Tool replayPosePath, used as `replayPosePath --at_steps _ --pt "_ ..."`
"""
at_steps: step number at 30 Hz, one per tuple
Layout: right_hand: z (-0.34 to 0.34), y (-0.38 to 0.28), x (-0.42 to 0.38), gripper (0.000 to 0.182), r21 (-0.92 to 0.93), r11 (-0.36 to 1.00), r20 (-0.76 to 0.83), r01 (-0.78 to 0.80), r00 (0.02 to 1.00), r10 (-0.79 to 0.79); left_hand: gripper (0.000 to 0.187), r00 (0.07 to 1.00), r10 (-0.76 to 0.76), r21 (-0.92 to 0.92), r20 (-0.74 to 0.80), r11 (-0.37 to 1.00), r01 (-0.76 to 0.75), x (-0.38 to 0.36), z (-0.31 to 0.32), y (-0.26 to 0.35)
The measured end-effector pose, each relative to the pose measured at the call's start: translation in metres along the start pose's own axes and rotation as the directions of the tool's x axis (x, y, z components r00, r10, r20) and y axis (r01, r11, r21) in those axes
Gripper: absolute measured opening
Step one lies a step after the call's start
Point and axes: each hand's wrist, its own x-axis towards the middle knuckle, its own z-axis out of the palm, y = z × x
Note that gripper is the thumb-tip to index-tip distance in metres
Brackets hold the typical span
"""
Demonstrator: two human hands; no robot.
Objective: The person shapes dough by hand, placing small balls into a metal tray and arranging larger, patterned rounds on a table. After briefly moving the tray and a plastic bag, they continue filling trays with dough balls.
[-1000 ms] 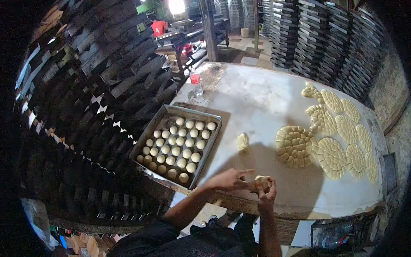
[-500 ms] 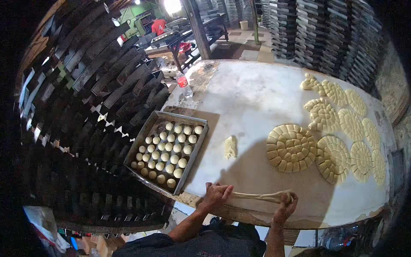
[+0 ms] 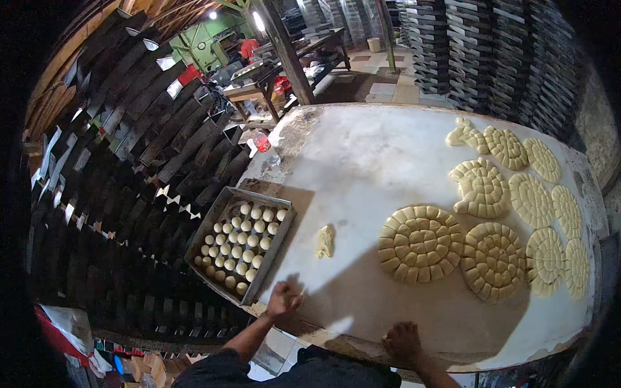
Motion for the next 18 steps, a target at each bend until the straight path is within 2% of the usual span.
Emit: replayPosePath --at_steps 1,2,3,4,5,6,7,9,10,11,12,13,14,15,16,17,18 --pt "-0.033 -0.009 0.023 0.029 -0.060 0.987 -0.100 0.152 0.983 -0.157 0.027 0.999 0.029 0.098 -0.038 0.995 -0.025 0.014 -0.005 0.002" --pt "-0.037 -0.006 0.047 0.029 -0.054 0.986 -0.098 0.155 0.982 -0.159 0.026 0.997 0.019 0.083 -0.075 0.996 -0.013 0.022 0.014 -0.018" --pt "-0.030 -0.002 0.072 0.028 -0.013 0.994 -0.207 0.109 0.972 -0.109 0.025 0.994 0.005 0.068 -0.110 0.998 0.002 0.028 0.039 -0.036" --pt "-0.018 -0.005 0.085 0.026 0.035 0.997 -0.307 0.064 0.950 -0.050 0.020 0.985 -0.154 -0.054 -0.081 0.987 0.150 0.039 0.057 -0.026" --pt "-0.007 -0.019 0.096 0.026 0.179 0.983 -0.266 0.029 0.964 0.020 0.020 0.980 -0.199 -0.036 0.008 0.979 0.199 0.048 0.068 -0.016" --pt "0.001 -0.038 0.106 0.027 0.315 0.949 -0.214 -0.011 0.973 0.082 0.019 0.978 -0.210 -0.066 0.015 0.975 0.211 0.047 0.080 0.001" --pt "0.012 -0.060 0.107 0.026 0.366 0.930 -0.163 0.027 0.986 0.036 0.019 0.974 -0.224 -0.097 0.019 0.970 0.225 0.042 0.090 0.015" --pt "0.013 -0.081 0.087 0.025 0.415 0.907 -0.113 0.078 0.993 -0.034 0.020 0.963 -0.159 0.022 0.219 0.987 0.158 0.003 0.109 0.032" --pt "-0.007 -0.086 0.071 0.026 0.354 0.902 -0.140 0.248 0.967 -0.211 0.020 0.963 -0.170 0.024 0.207 0.985 0.169 -0.011 0.099 0.038" --pt "-0.017 -0.087 0.062 0.026 0.287 0.865 -0.159 0.411 0.911 -0.380 0.020 0.970 0.009 -0.045 0.242 0.999 0.002 -0.024 0.076 0.043" --pt "-0.010 -0.069 0.059 0.026 0.285 0.862 -0.159 0.419 0.908 -0.388 0.021 0.945 0.189 -0.120 0.266 0.979 -0.162 -0.039 0.057 0.042" --pt "0.005 -0.037 0.051 0.026 0.209 0.888 -0.133 0.409 0.912 -0.389 0.025 0.878 0.243 0.092 0.412 0.948 -0.305 -0.058 0.074 -0.007" --pt "0.015 -0.020 0.047 0.027 0.133 0.909 -0.110 0.395 0.917 -0.383 0.028 0.967 0.124 0.120 0.224 0.981 -0.154 -0.051 0.065 -0.022" --pt "0.002 -0.014 0.063 0.028 0.177 0.938 -0.083 0.299 0.954 -0.289 0.030 1.000 -0.001 0.121 0.026 0.993 -0.002 -0.029 0.056 -0.037" --pt "-0.017 -0.009 0.088 0.029 0.223 0.955 -0.050 0.196 0.981 -0.189 0.028 0.998 -0.022 0.127 0.053 0.992 0.015 -0.011 0.056 -0.046" --pt "-0.014 -0.014 0.109 0.029 0.233 0.954 -0.052 0.189 0.982 -0.182 0.027 0.996 -0.042 0.134 0.080 0.991 0.032 0.010 0.060 -0.050" --pt "-0.002 -0.025 0.131 0.030 0.238 0.961 -0.121 0.142 0.986 -0.116 0.020 0.997 -0.071 0.067 -0.012 0.995 0.072 0.033 0.070 -0.035"
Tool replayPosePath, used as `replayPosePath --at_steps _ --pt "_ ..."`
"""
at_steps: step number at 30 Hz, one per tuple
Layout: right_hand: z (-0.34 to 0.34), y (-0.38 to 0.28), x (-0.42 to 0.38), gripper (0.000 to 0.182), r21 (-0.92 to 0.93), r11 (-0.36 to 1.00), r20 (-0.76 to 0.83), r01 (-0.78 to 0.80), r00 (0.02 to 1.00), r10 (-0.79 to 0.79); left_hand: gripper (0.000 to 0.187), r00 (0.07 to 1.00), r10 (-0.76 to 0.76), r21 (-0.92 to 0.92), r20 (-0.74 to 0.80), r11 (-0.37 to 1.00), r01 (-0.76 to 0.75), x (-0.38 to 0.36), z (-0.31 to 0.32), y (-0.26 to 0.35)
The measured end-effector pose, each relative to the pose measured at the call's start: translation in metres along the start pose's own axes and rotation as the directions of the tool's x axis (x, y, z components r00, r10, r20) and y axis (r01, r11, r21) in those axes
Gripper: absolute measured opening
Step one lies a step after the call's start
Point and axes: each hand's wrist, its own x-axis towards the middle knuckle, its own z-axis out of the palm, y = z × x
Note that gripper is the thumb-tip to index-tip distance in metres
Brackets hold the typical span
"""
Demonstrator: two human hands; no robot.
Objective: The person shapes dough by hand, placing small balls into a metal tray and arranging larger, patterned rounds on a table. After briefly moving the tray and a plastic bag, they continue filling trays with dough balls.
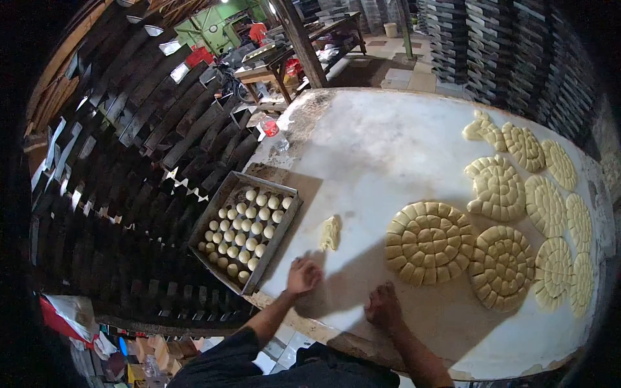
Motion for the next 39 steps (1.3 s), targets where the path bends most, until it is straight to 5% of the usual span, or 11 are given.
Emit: replayPosePath --at_steps 5,8,10,11,17,24,26,28,31,34,39 --pt "0.041 -0.051 -0.001 0.033 0.025 0.994 -0.057 -0.105 0.993 0.106 0.014 0.992 -0.113 -0.159 0.061 0.980 0.122 -0.011 0.014 0.086" --pt "0.041 -0.020 -0.056 0.029 0.007 0.978 0.101 0.207 0.973 -0.206 0.021 0.897 0.382 -0.123 0.221 0.924 -0.363 -0.065 -0.007 0.039" --pt "0.003 0.009 -0.047 0.026 -0.083 0.985 0.073 0.152 0.987 -0.146 0.022 0.850 0.214 0.152 0.481 0.935 -0.322 -0.064 -0.022 -0.008" --pt "-0.010 0.014 -0.028 0.023 -0.169 0.981 0.022 0.091 0.996 -0.089 0.025 0.959 0.232 0.312 0.165 0.910 -0.274 -0.045 -0.025 -0.022" --pt "0.044 -0.024 0.061 0.013 -0.038 0.906 -0.411 -0.421 0.833 0.370 0.020 0.992 -0.111 -0.315 -0.056 0.945 0.088 0.031 0.035 0.015" --pt "0.037 -0.064 0.016 0.010 0.096 0.888 -0.247 -0.451 0.853 0.460 0.041 0.849 0.481 -0.005 0.218 0.871 -0.492 -0.069 -0.009 -0.005" --pt "0.030 -0.087 0.027 0.013 0.155 0.767 -0.228 -0.622 0.733 0.641 0.045 0.735 0.140 -0.363 0.663 0.919 0.152 -0.051 -0.042 -0.006" --pt "0.029 -0.117 0.049 0.027 0.443 0.482 0.128 -0.756 0.585 0.801 0.045 0.766 0.232 -0.581 0.599 0.785 0.216 -0.025 -0.058 -0.009" --pt "0.080 -0.159 0.068 0.042 0.663 0.650 -0.045 -0.372 0.847 0.530 0.043 0.796 0.328 -0.768 0.509 0.590 0.248 0.011 -0.102 -0.003" --pt "0.085 -0.197 0.111 0.051 0.421 0.861 -0.502 -0.285 0.718 0.483 0.039 0.839 0.328 -0.808 0.433 0.553 0.201 0.033 -0.128 0.004" --pt "0.012 -0.171 0.105 0.040 0.498 0.730 -0.238 -0.469 0.735 0.635 0.032 0.934 0.275 -0.750 0.228 0.662 -0.012 0.037 -0.129 0.014"
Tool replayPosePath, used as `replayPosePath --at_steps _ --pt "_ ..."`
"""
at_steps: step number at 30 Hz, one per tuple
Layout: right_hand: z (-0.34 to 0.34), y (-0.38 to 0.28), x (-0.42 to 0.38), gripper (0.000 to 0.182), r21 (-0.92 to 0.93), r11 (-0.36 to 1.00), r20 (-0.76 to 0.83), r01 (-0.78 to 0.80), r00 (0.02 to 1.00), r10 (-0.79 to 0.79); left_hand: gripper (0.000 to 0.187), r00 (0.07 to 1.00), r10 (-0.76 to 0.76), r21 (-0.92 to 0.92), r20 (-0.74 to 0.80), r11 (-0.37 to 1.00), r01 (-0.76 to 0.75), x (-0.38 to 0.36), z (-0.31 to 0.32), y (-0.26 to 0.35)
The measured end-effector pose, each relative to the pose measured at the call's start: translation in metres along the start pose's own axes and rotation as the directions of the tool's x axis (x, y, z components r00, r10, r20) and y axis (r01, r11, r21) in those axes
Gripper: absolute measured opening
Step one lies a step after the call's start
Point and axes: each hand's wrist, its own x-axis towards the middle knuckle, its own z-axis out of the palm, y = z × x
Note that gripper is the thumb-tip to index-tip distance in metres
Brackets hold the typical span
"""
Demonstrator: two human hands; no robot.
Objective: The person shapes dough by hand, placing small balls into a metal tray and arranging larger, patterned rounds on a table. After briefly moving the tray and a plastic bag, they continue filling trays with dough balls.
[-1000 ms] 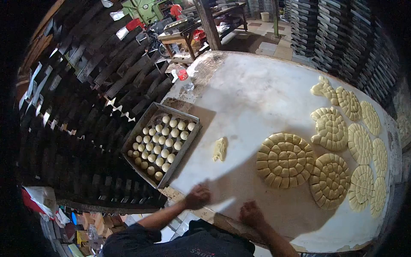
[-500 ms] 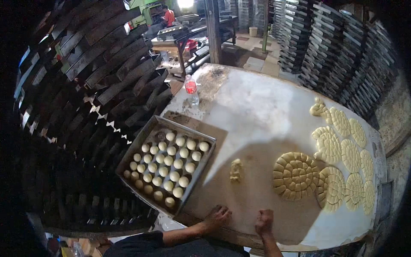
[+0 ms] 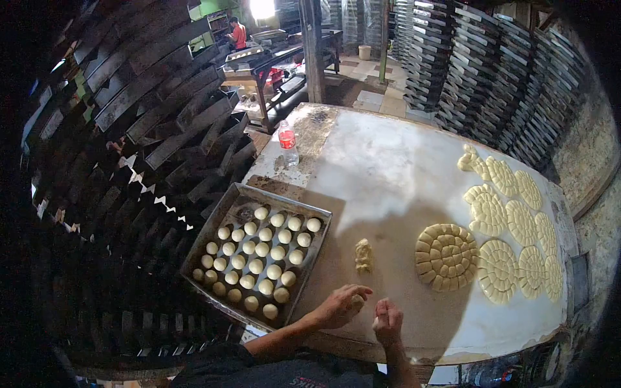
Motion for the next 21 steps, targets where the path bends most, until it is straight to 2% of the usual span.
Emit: replayPosePath --at_steps 1,2,4,6,7,8,9,10,11,12,13,14,15,16,17,18,19,20,21 --pt "-0.012 -0.002 0.004 0.037 0.098 0.991 -0.003 -0.086 0.996 0.087 0.029 0.998 -0.062 0.028 -0.001 0.998 0.062 0.003 0.002 0.005" --pt "-0.025 -0.005 0.007 0.037 0.104 0.991 0.002 -0.089 0.996 0.090 0.025 0.992 -0.128 0.056 -0.005 0.990 0.128 0.005 0.007 0.009" --pt "-0.055 -0.004 0.011 0.032 0.085 0.994 -0.082 -0.067 0.994 0.074 0.022 0.990 -0.129 -0.015 -0.051 0.992 0.129 0.004 0.028 -0.005" --pt "-0.068 0.042 0.010 0.031 0.149 0.986 -0.067 -0.072 0.994 0.083 0.024 0.978 -0.191 0.092 -0.086 0.976 0.198 -0.001 0.046 -0.021" --pt "-0.066 0.069 0.006 0.028 0.122 0.988 -0.031 -0.091 0.995 0.096 0.024 0.942 -0.297 0.174 -0.156 0.930 0.323 -0.010 0.060 -0.025" --pt "-0.065 0.093 -0.005 0.026 0.101 0.989 -0.001 -0.111 0.994 0.111 0.025 0.952 -0.175 0.412 -0.249 0.871 0.268 -0.034 0.089 -0.059" --pt "-0.069 0.115 -0.024 0.022 -0.011 0.999 0.099 0.033 0.995 -0.032 0.025 0.951 -0.018 0.628 -0.307 0.747 0.217 -0.061 0.119 -0.093" --pt "-0.072 0.138 -0.041 0.019 -0.111 0.974 0.205 0.197 0.964 -0.172 0.029 0.991 0.037 0.759 -0.127 0.647 0.074 -0.090 0.130 -0.099" --pt "-0.079 0.169 -0.059 0.020 -0.159 0.893 0.332 0.421 0.875 -0.354 0.034 0.997 0.054 0.848 0.062 0.523 -0.081 -0.116 0.121 -0.103" --pt "-0.090 0.191 -0.067 0.021 -0.182 0.762 0.461 0.622 0.738 -0.492 0.034 0.996 0.059 0.863 0.067 0.497 -0.087 -0.126 0.100 -0.109" --pt "-0.106 0.194 -0.060 0.021 -0.170 0.760 0.452 0.627 0.735 -0.505 0.039 0.982 0.051 0.800 0.183 0.573 -0.179 -0.137 0.082 -0.118" --pt "-0.125 0.197 -0.054 0.023 -0.244 0.698 0.523 0.674 0.697 -0.490 0.045 0.955 0.051 0.714 0.294 0.652 -0.254 -0.140 0.077 -0.120" --pt "-0.140 0.193 -0.044 0.025 -0.312 0.624 0.595 0.717 0.659 -0.460 0.042 0.984 -0.023 0.790 0.177 0.599 -0.128 -0.105 0.066 -0.068" --pt "-0.140 0.190 -0.025 0.022 -0.306 0.616 0.532 0.726 0.667 -0.522 0.038 0.994 -0.093 0.845 0.054 0.535 0.004 -0.065 0.052 -0.008" --pt "-0.133 0.186 -0.004 0.020 -0.298 0.612 0.465 0.733 0.671 -0.577 0.035 0.995 -0.090 0.802 -0.033 0.592 0.080 -0.054 0.054 -0.028" --pt "-0.120 0.175 0.010 0.021 -0.295 0.640 0.448 0.710 0.694 -0.564 0.031 0.988 -0.092 0.749 -0.121 0.645 0.152 -0.041 0.061 -0.052" --pt "-0.102 0.163 0.019 0.022 -0.297 0.662 0.427 0.688 0.716 -0.553 0.031 0.988 -0.097 0.751 -0.120 0.642 0.154 -0.025 0.077 -0.060" --pt "-0.079 0.157 0.018 0.022 -0.294 0.665 0.424 0.686 0.717 -0.553 0.027 0.971 -0.096 0.687 -0.217 0.692 0.222 -0.006 0.096 -0.065" --pt "-0.057 0.151 0.012 0.023 -0.320 0.725 0.338 0.610 0.788 -0.514 0.024 0.945 -0.105 0.610 -0.311 0.740 0.283 0.004 0.110 -0.068"
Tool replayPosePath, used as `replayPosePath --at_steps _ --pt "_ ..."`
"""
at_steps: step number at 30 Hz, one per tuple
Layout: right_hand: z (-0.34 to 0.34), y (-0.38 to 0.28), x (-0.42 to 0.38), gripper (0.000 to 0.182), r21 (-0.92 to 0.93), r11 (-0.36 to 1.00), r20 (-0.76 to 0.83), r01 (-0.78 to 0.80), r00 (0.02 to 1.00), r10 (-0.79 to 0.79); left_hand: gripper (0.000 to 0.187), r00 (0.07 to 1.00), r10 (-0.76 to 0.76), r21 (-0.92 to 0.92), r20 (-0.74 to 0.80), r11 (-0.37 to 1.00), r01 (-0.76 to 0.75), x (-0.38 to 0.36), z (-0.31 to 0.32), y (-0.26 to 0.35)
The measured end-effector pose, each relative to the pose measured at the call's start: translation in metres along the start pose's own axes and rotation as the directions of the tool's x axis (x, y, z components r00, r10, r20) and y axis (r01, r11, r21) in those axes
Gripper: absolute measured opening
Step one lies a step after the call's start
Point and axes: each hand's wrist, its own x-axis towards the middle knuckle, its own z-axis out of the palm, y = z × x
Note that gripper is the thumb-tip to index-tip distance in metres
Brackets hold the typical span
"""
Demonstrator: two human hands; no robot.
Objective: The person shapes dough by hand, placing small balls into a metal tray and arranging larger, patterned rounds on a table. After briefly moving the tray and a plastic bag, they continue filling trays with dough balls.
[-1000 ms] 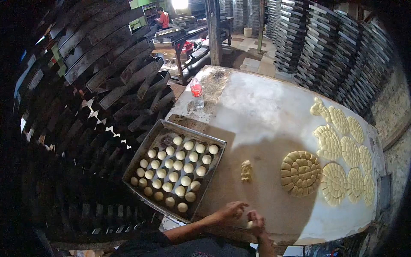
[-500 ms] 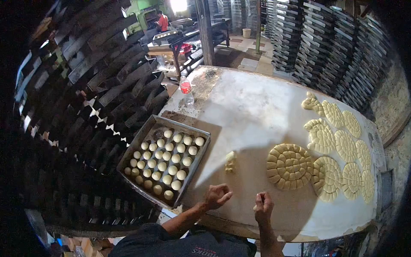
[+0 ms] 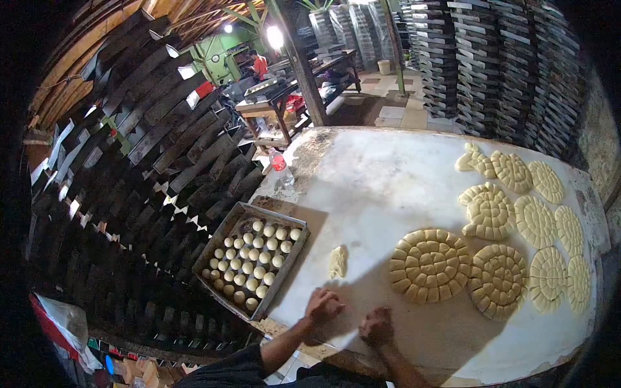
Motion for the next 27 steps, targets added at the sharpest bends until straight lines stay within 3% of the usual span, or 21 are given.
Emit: replayPosePath --at_steps 1,2,3,4,5,7,8,9,10,11,13,14,16,18,19,20,21,23,25,26,27 --pt "0.010 -0.009 -0.003 0.024 0.012 0.995 -0.057 -0.097 0.994 0.097 0.024 1.000 -0.004 -0.005 0.002 1.000 0.004 -0.004 0.006 0.009" --pt "0.013 -0.015 -0.016 0.024 0.008 0.995 -0.048 -0.097 0.994 0.097 0.023 0.987 0.156 0.022 0.043 0.987 -0.157 -0.013 0.013 0.019" --pt "0.018 -0.020 -0.034 0.025 -0.026 0.999 0.030 0.041 0.999 -0.041 0.022 0.946 0.312 0.043 0.084 0.948 -0.316 -0.022 0.018 0.026" --pt "0.021 -0.022 -0.046 0.027 -0.048 0.982 0.110 0.182 0.978 -0.176 0.021 0.935 0.353 -0.068 0.014 0.934 -0.352 -0.042 0.018 0.022" --pt "0.013 -0.016 -0.054 0.027 -0.050 0.981 0.114 0.188 0.977 -0.181 0.021 0.937 0.350 -0.069 0.008 0.935 -0.349 -0.065 0.018 -0.003" --pt "-0.013 0.016 -0.074 0.026 -0.012 0.949 0.247 0.314 0.921 -0.301 0.018 0.862 0.402 0.122 0.308 0.882 -0.455 -0.099 0.017 -0.063" --pt "-0.018 0.030 -0.070 0.026 -0.009 0.948 0.256 0.317 0.918 -0.304 0.019 0.923 0.324 0.192 0.209 0.911 -0.364 -0.091 0.001 -0.070" --pt "-0.021 0.045 -0.059 0.026 -0.071 0.981 0.200 0.182 0.966 -0.165 0.021 0.964 0.243 0.252 0.106 0.931 -0.262 -0.069 -0.018 -0.072" --pt "-0.021 0.051 -0.044 0.025 -0.122 0.992 0.138 0.040 0.990 -0.023 0.022 0.977 0.179 0.251 0.111 0.947 -0.202 -0.045 -0.034 -0.070" --pt "-0.011 0.049 -0.025 0.025 -0.119 0.992 0.152 0.044 0.988 -0.026 0.023 0.987 0.115 0.250 0.116 0.958 -0.141 -0.024 -0.044 -0.070" --pt "0.013 0.031 0.008 0.022 -0.245 0.949 -0.163 -0.199 0.973 0.162 0.021 0.999 -0.004 -0.083 -0.042 0.997 0.000 0.006 -0.007 -0.060" --pt "0.019 0.012 0.016 0.022 -0.251 0.949 -0.136 -0.191 0.978 0.161 0.018 0.996 -0.094 -0.105 0.011 0.990 0.094 0.014 -0.003 -0.039" --pt "0.026 -0.023 0.030 0.016 -0.019 0.879 -0.294 -0.477 0.843 0.451 0.019 0.970 -0.187 -0.260 0.153 0.940 0.222 0.009 0.026 -0.027" --pt "0.031 -0.038 0.008 0.014 -0.016 0.931 -0.237 -0.365 0.906 0.351 0.021 0.950 -0.189 -0.411 0.248 0.868 0.280 -0.027 0.040 -0.035" --pt "0.032 -0.046 -0.010 0.013 0.019 0.966 -0.190 -0.259 0.947 0.258 0.028 0.973 0.090 -0.372 0.210 0.928 -0.006 -0.053 0.017 -0.028" --pt "0.025 -0.048 -0.026 0.012 -0.025 0.973 -0.119 -0.231 0.967 0.226 0.036 0.912 0.365 -0.324 0.190 0.900 -0.292 -0.076 -0.003 -0.033" --pt "0.010 -0.043 -0.038 0.013 -0.064 0.978 -0.053 -0.200 0.979 0.197 0.036 0.913 0.356 -0.347 0.198 0.897 -0.274 -0.089 -0.011 -0.051" --pt "-0.024 -0.029 -0.053 0.014 0.118 0.716 0.191 -0.689 0.723 0.664 0.042 0.800 0.443 -0.261 0.404 0.894 -0.364 -0.111 -0.027 -0.091" --pt "-0.052 -0.015 -0.079 0.019 0.027 0.526 0.109 -0.850 0.525 0.844 0.030 0.933 0.184 -0.543 0.308 0.840 0.013 -0.054 -0.136 -0.100" --pt "-0.055 -0.029 -0.065 0.019 0.013 0.516 0.112 -0.857 0.514 0.851 0.022 0.938 0.256 -0.444 0.233 0.886 -0.132 -0.021 -0.182 -0.122" --pt "-0.065 -0.049 -0.029 0.022 0.129 0.296 0.162 -0.946 0.314 0.935 0.017 0.973 0.180 -0.215 0.145 0.966 -0.146 -0.001 -0.202 -0.154"
